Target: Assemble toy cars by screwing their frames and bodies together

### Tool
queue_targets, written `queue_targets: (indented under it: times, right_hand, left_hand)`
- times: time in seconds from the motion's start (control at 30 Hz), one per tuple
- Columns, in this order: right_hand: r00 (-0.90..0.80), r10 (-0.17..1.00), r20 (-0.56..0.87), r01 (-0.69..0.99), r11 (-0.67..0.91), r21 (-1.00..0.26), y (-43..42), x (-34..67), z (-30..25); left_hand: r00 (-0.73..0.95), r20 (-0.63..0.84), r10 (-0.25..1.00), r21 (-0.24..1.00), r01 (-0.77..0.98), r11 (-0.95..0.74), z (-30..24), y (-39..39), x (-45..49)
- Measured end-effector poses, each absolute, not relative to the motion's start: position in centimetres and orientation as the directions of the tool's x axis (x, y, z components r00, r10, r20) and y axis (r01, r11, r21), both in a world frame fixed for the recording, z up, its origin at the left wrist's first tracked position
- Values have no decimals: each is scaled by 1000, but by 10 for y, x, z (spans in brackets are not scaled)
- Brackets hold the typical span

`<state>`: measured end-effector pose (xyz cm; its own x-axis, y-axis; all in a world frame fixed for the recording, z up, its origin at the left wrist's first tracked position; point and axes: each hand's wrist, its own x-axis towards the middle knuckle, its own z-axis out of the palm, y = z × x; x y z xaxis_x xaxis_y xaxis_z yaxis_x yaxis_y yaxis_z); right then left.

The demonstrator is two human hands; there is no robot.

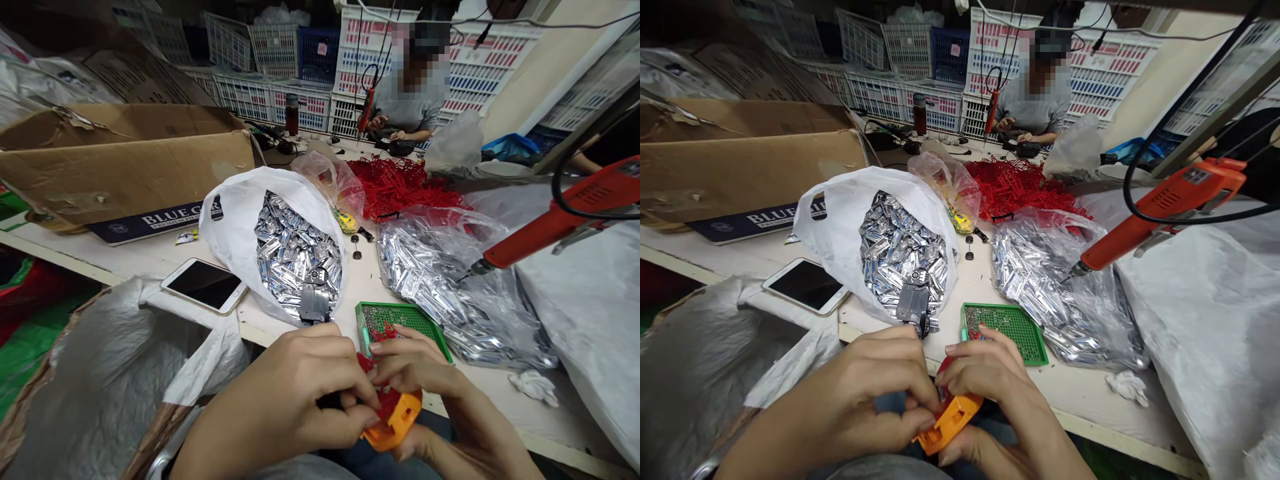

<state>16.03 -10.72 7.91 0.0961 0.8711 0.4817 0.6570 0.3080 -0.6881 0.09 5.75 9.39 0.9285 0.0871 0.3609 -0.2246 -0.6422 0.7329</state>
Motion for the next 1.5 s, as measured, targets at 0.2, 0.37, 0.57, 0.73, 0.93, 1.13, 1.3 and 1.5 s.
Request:
queue_targets:
  times: [0.2,0.37,0.57,0.73,0.93,1.13,1.3,1.5]
  right_hand:
    - [180,821,542,611,339,-716,-108,159,72]
    - [321,737,594,578,344,-740,-109,160,67]
    - [410,549,728,650,385,-656,-91,135,58]
    - [479,550,684,667,278,-691,-89,108,46]
    - [414,709,571,601,258,-757,-94,113,54]
    - [256,627,736,850,218,-480,-80,135,77]
    - [147,636,758,936,158,-314,-75,139,83]
    - [148,606,782,937,166,-306,-73,139,83]
  left_hand:
    - [910,373,181,780,-201,-593,105,62,-7]
    - [875,351,333,840,-136,-526,87,57,-11]
    - [678,567,467,756,-205,-621,25,19,1]
    - [689,535,489,803,-234,-548,3,7,10]
    - [648,513,563,844,-260,-470,13,18,9]
    - [625,305,719,898,-440,2,31,0,13]
    - [664,186,725,892,-424,159,40,-8,15]
    - [682,155,714,920,-363,147,47,-9,9]
